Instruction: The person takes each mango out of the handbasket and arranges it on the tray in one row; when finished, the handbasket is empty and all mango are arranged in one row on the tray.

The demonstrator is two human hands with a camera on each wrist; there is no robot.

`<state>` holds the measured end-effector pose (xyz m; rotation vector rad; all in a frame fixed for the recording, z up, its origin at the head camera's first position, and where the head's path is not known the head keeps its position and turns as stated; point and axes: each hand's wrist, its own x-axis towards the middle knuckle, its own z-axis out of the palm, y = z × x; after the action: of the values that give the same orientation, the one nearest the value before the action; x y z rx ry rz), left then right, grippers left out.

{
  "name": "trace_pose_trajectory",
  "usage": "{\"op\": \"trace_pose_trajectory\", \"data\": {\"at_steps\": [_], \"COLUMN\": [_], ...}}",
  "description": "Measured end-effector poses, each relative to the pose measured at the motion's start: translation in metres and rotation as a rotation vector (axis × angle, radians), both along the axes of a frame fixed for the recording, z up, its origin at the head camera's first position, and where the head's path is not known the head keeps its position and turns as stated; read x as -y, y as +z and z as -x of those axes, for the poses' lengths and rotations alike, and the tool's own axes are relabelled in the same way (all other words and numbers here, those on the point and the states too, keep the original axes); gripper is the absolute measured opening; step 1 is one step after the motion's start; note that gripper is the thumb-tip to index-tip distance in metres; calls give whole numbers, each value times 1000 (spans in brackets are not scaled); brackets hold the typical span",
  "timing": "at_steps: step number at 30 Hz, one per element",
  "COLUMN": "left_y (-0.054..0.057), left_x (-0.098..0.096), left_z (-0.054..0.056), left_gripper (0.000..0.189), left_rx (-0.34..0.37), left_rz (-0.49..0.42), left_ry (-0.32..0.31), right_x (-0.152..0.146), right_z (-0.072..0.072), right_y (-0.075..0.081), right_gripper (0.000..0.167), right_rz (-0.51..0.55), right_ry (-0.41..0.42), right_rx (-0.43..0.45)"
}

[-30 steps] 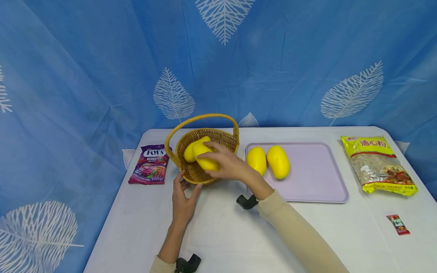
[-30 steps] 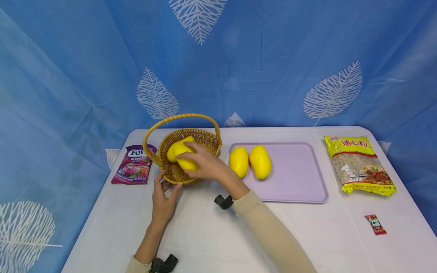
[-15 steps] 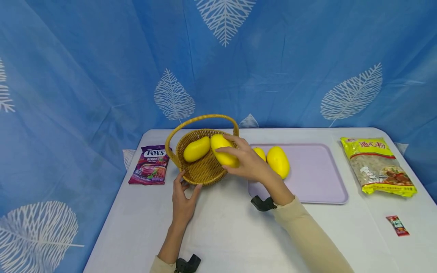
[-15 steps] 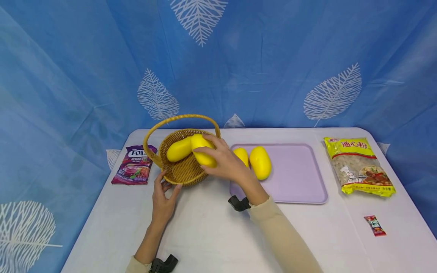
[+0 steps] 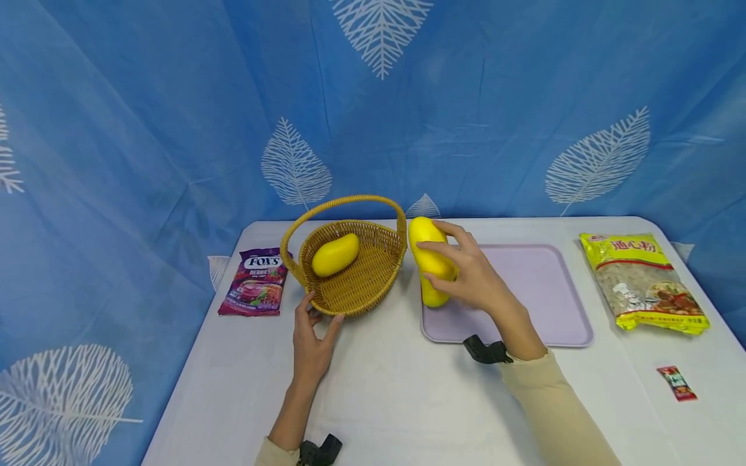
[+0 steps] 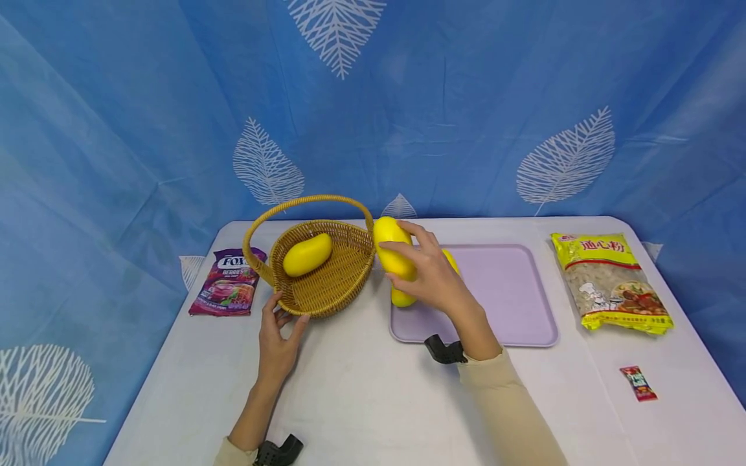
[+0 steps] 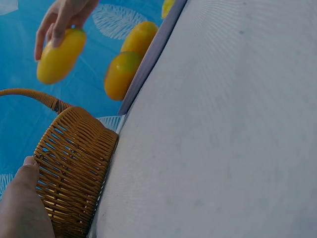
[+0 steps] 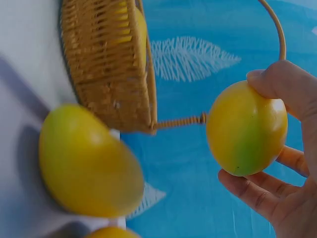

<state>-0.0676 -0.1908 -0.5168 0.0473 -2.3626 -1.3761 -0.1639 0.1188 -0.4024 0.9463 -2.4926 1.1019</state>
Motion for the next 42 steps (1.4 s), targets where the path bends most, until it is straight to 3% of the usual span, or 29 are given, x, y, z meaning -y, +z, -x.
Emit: {"op": "trace_pose_trajectory", "data": {"at_steps": [9, 23, 29, 42], "left_y": [1, 2, 2, 0], "left_x": [0, -1, -1, 0], "left_z": [1, 0, 0, -1], "left_gripper": [69, 69, 69, 68], "left_rx": [33, 39, 37, 39], "left_rz": [-19, -25, -22, -21], "left_ry": [0, -2, -1, 3], "right_x": [-40, -97, -109, -113], "right_z": [1, -6, -12, -23], "right_y": [-19, -41, -53, -71], "right_gripper": [52, 51, 50, 52], "right_rz": [32, -33, -66, -147], "right_ry": [-90, -242, -288, -299], "right_rx": [-66, -16, 32, 169]}}
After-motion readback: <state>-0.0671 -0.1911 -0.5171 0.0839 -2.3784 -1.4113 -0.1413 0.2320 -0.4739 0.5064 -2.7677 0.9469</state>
